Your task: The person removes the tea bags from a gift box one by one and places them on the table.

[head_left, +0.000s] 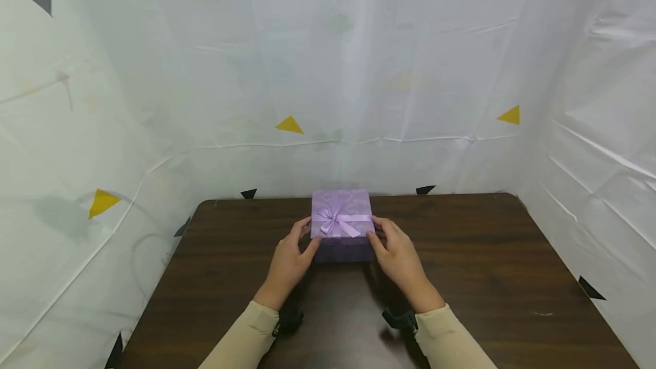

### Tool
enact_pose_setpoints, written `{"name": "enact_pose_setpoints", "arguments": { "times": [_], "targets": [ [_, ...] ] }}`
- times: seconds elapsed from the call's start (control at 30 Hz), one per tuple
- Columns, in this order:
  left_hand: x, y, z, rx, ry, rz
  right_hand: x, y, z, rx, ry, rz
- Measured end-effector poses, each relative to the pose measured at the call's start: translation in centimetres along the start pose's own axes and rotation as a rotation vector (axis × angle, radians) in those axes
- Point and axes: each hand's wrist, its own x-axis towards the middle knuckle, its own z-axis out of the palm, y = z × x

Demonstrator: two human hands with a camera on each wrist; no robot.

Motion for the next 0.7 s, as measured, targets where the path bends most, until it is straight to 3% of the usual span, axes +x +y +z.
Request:
{"name": "enact_pose_setpoints", "arguments": {
  "times": [0.37, 0.6, 0.7],
  "targets": [
    [0.0, 0.8, -0.3, -0.001, 0.009, -0.021, 0.1, -0.5, -0.8, 0.017, 0.032, -0.052],
    [-0.1, 1.8, -0.8, -0.045, 0.063, 0.017, 0.1, -1.1, -1.3, 0.044, 0.055, -0.087],
    [-0.4, 2.3, -1.2, -0.068, 0.088, 0.001, -0.1, -1.5, -1.2, 0.063, 0.077, -0.083]
  ]
}}
